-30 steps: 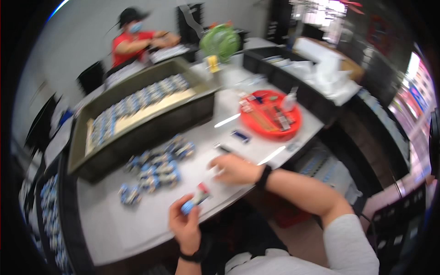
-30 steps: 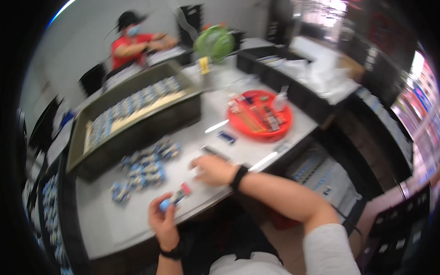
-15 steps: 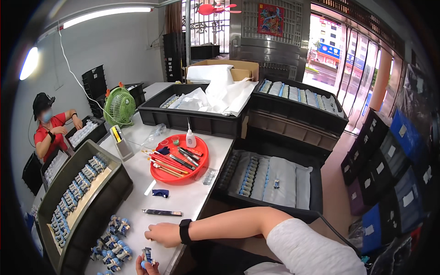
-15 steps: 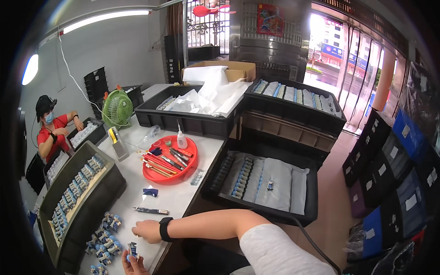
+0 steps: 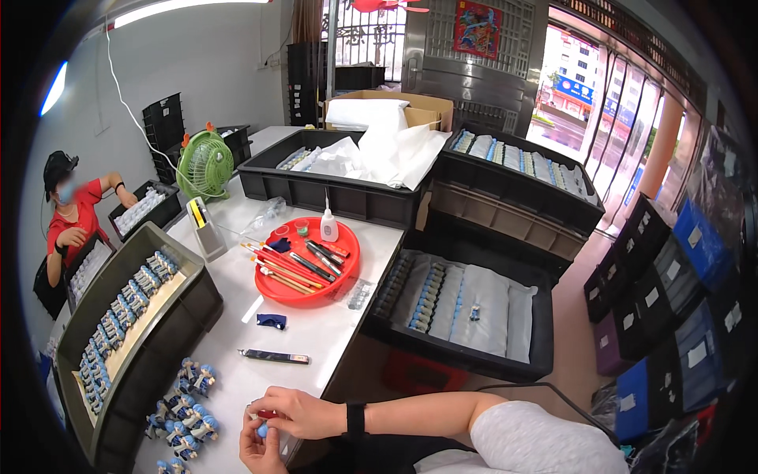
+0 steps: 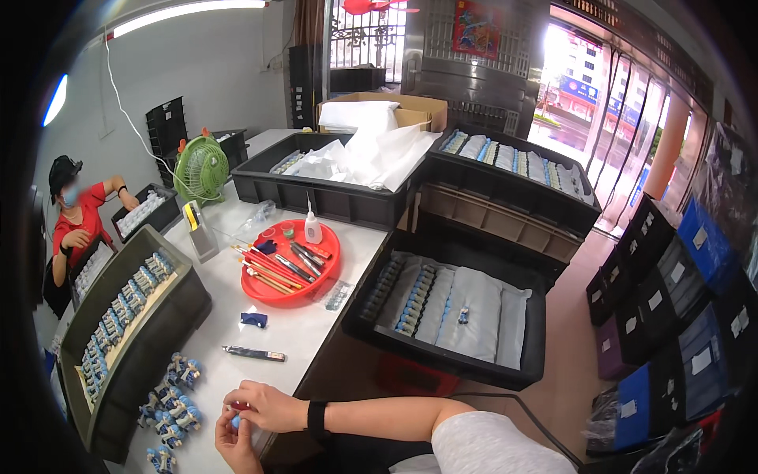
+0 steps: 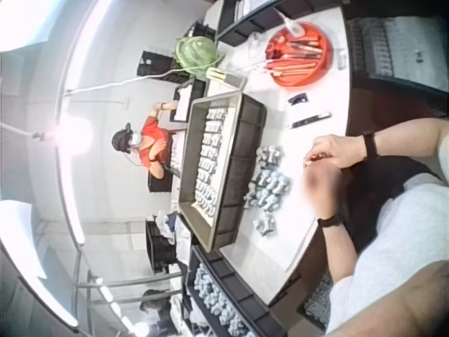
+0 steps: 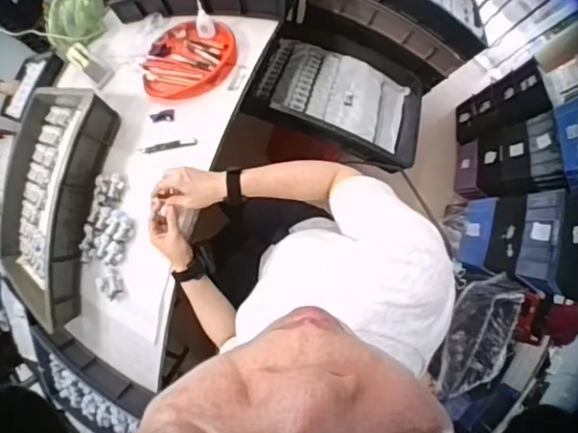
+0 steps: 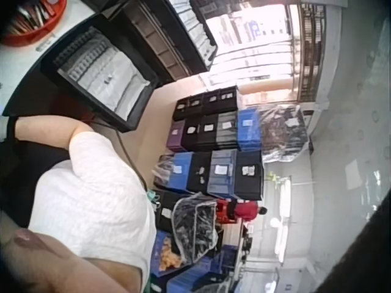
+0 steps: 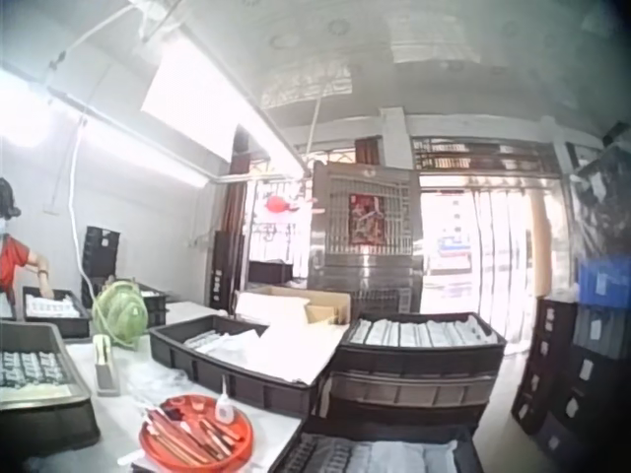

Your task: The person assembles small blue and white figurines by hand, attaching parts and placing them into a tray. The person repeatedly picks up figurines, joins components, and arranges them in rows within a black tray.

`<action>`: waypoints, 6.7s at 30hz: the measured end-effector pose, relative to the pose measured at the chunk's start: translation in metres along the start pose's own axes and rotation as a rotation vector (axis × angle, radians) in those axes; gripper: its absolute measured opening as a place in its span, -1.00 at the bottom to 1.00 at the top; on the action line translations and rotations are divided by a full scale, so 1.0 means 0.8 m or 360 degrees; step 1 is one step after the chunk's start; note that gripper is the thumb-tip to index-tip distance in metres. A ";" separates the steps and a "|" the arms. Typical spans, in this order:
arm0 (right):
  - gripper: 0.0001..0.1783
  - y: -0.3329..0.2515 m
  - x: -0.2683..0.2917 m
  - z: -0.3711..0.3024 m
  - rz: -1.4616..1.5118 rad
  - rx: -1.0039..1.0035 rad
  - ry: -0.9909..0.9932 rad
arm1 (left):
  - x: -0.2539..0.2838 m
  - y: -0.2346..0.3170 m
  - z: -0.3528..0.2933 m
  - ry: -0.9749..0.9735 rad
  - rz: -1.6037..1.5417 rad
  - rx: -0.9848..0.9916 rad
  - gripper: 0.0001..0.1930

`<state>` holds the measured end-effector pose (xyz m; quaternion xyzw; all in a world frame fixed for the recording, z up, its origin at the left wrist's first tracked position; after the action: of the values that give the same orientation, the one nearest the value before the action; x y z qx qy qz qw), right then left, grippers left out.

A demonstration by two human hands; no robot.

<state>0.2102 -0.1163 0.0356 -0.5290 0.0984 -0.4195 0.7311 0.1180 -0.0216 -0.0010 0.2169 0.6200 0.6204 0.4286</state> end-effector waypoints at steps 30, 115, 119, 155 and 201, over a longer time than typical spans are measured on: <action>-0.73 0.011 0.004 -0.025 0.0105 -0.0345 0.0293 | 0.004 -0.008 -0.002 -0.0166 0.0044 0.0021 -0.74; -0.82 0.052 0.007 -0.034 0.0714 -0.0650 0.0535 | -0.003 -0.018 0.003 -0.0111 -0.0130 0.0087 -0.55; -0.84 0.045 0.008 -0.035 0.0725 -0.0620 0.0523 | -0.002 -0.015 0.002 -0.0127 0.0009 0.0096 -0.60; -0.90 0.005 0.019 -0.025 0.0292 -0.0381 0.0562 | -0.001 -0.008 0.002 -0.0075 0.0033 0.0015 -0.67; -0.84 0.029 0.003 -0.015 0.0463 -0.0525 0.0622 | 0.001 -0.017 0.001 -0.0056 -0.0070 0.0112 -0.68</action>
<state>0.2164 -0.1242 0.0111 -0.5302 0.3789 -0.3825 0.6549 0.1221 -0.0223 -0.0137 0.2289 0.6384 0.5847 0.4451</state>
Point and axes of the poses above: each hand's wrist, its own z-axis towards the middle knuckle, its own x-axis out of the back of the hand, y = z × x, the point moved 5 cm from there along z, towards the middle knuckle, and after that the axes turned 4 degrees about y, right-handed, at the moved point
